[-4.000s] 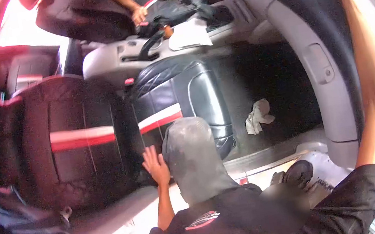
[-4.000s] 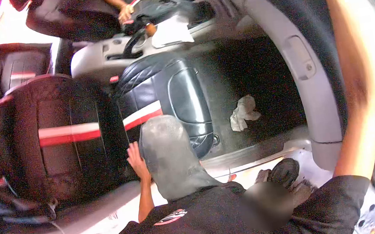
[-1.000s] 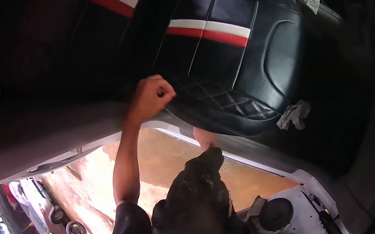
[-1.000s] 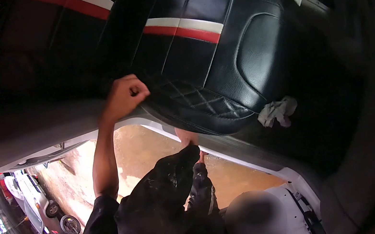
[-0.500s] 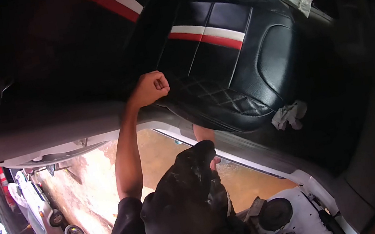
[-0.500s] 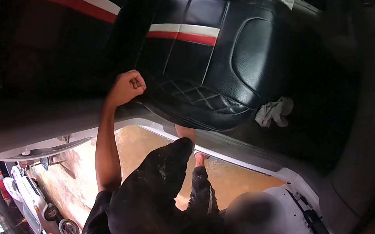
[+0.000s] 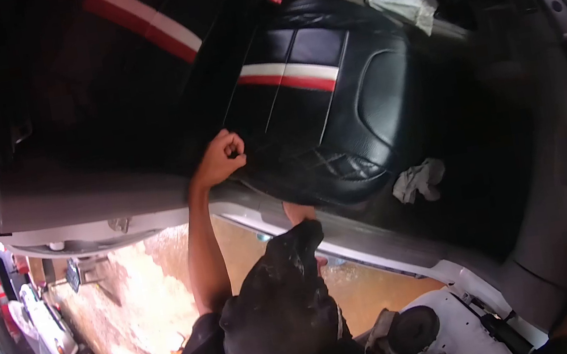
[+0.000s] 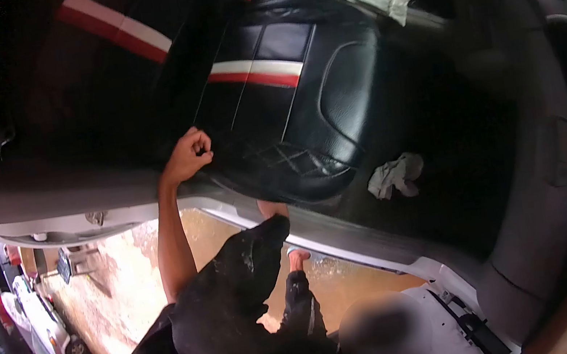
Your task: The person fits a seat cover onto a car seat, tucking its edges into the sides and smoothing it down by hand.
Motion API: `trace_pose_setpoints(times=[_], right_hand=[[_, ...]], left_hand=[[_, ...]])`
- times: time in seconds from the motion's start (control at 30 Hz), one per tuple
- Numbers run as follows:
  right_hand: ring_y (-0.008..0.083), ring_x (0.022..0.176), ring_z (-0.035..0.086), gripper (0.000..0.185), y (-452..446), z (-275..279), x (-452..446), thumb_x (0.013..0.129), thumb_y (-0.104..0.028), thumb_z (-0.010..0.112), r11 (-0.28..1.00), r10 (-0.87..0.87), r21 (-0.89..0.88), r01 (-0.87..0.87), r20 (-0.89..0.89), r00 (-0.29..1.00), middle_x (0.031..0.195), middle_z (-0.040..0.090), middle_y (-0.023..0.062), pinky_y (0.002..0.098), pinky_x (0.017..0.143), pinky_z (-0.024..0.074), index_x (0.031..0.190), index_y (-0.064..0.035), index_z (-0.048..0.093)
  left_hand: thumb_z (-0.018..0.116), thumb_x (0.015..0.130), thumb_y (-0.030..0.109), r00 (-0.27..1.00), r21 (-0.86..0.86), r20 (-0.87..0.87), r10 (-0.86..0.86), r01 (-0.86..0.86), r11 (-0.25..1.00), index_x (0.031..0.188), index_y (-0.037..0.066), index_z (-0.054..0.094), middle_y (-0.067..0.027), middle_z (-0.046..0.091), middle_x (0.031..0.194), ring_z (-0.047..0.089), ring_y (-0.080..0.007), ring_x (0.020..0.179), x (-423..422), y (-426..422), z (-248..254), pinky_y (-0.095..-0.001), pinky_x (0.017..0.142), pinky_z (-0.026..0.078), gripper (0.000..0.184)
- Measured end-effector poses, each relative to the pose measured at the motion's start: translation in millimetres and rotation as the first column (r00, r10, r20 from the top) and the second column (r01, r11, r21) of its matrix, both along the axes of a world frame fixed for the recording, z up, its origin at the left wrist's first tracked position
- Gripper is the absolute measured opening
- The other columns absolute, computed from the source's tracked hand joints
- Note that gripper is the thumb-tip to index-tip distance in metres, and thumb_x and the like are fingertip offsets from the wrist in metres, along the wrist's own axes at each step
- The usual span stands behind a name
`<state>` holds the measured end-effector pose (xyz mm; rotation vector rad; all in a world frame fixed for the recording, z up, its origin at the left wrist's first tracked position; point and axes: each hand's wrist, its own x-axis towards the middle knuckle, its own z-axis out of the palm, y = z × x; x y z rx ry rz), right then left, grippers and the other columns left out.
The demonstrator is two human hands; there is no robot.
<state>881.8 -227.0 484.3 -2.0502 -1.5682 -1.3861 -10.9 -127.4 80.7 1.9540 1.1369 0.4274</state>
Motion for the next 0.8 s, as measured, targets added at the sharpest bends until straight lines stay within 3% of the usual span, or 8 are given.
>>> trace_pose_setpoints(times=[0.13, 0.23, 0.33, 0.37, 0.5, 0.73, 0.77, 0.8], right_hand=[[0.0323, 0.077, 0.069, 0.032, 21.8, -3.7, 9.0, 0.090, -0.033, 0.063, 1.000, 0.026, 0.005, -0.026, -0.010, 1.000, 0.085, 0.072, 0.0188, 0.0437, 0.073, 0.0540, 0.087, -0.0020, 0.070], [0.0323, 0.077, 0.069, 0.032, 28.7, -7.3, 38.6, 0.090, -0.033, 0.063, 1.000, 0.003, -0.025, -0.004, -0.032, 0.999, 0.084, 0.072, 0.0187, 0.0435, 0.073, 0.0540, 0.087, -0.0022, 0.070], [0.0306, 0.094, 0.072, 0.043, 26.2, -6.1, 61.6, 0.100, -0.044, 0.056, 0.981, -0.188, -0.078, 0.180, -0.124, 0.974, 0.101, 0.073, 0.0195, 0.0388, 0.082, 0.0537, 0.116, -0.0057, 0.068], [0.0328, 0.096, 0.071, 0.042, 23.3, -5.6, 66.4, 0.100, -0.044, 0.056, 0.977, -0.208, -0.075, 0.199, -0.149, 0.967, 0.102, 0.073, 0.0200, 0.0409, 0.082, 0.0539, 0.116, -0.0065, 0.068], [0.0407, 0.099, 0.071, 0.040, 10.3, -12.6, 4.1, 0.101, -0.045, 0.055, 0.957, -0.289, -0.054, 0.284, -0.202, 0.936, 0.102, 0.074, 0.0208, 0.0478, 0.082, 0.0544, 0.113, -0.0102, 0.069], [0.0395, 0.095, 0.070, 0.039, 3.0, -13.4, -42.0, 0.098, -0.045, 0.057, 0.970, -0.241, -0.048, 0.237, -0.228, 0.943, 0.095, 0.072, 0.0186, 0.0494, 0.079, 0.0528, 0.101, -0.0066, 0.066], [0.0398, 0.095, 0.070, 0.039, 2.1, -14.8, -43.2, 0.098, -0.045, 0.057, 0.970, -0.240, -0.026, 0.240, -0.225, 0.944, 0.095, 0.072, 0.0186, 0.0499, 0.079, 0.0526, 0.101, -0.0065, 0.066], [0.0401, 0.094, 0.070, 0.039, 1.6, -16.6, -44.6, 0.098, -0.045, 0.057, 0.971, -0.236, -0.006, 0.241, -0.221, 0.946, 0.095, 0.072, 0.0186, 0.0503, 0.078, 0.0523, 0.100, -0.0064, 0.066]], left_hand=[[0.065, 0.078, -0.008, 0.966, -0.173, 0.146, 0.215, -0.189, 0.967, 0.080, 0.007, 0.057, 0.0069, 0.049, 0.077, 0.043, -0.0007, 0.066, -8.5, -1.6, -14.8, -0.0188, 0.058, 0.035, 0.017], [0.075, 0.082, -0.002, 0.922, -0.169, 0.266, 0.281, -0.242, 0.955, 0.090, 0.006, 0.066, 0.0086, 0.049, 0.072, 0.041, 0.0008, 0.064, 1.6, -7.4, -10.9, -0.0178, 0.057, 0.033, 0.014], [0.079, 0.084, 0.001, 0.915, -0.070, 0.246, 0.320, -0.313, 0.947, 0.093, 0.005, 0.069, 0.0084, 0.049, 0.073, 0.039, 0.0010, 0.064, 8.3, -11.2, -20.8, -0.0175, 0.058, 0.033, 0.014], [0.077, 0.084, 0.000, 0.914, -0.014, 0.210, 0.348, -0.353, 0.935, 0.090, 0.004, 0.068, 0.0064, 0.051, 0.077, 0.040, -0.0004, 0.067, 12.8, -14.7, -21.5, -0.0188, 0.059, 0.034, 0.012], [0.077, 0.082, 0.001, 0.918, 0.137, 0.246, 0.310, -0.350, 0.927, 0.091, 0.003, 0.069, 0.0017, 0.051, 0.081, 0.040, -0.0056, 0.068, 19.5, -20.5, -25.3, -0.0225, 0.061, 0.036, 0.012], [0.077, 0.074, 0.002, 0.982, 0.220, 0.068, 0.176, -0.187, 0.958, 0.092, 0.009, 0.071, -0.0039, 0.061, 0.095, 0.051, -0.0201, 0.089, 21.7, -48.2, 9.8, -0.0320, 0.078, 0.045, 0.020], [0.075, 0.075, 0.001, 0.988, 0.270, 0.076, 0.135, -0.151, 0.951, 0.091, 0.008, 0.069, -0.0025, 0.058, 0.094, 0.051, -0.0168, 0.088, 21.9, -50.4, 8.4, -0.0303, 0.079, 0.041, 0.018], [0.075, 0.076, 0.001, 0.977, 0.256, 0.089, 0.193, -0.210, 0.944, 0.090, 0.007, 0.069, -0.0041, 0.059, 0.094, 0.054, -0.0194, 0.087, 24.6, -52.8, 11.8, -0.0322, 0.080, 0.043, 0.016]])
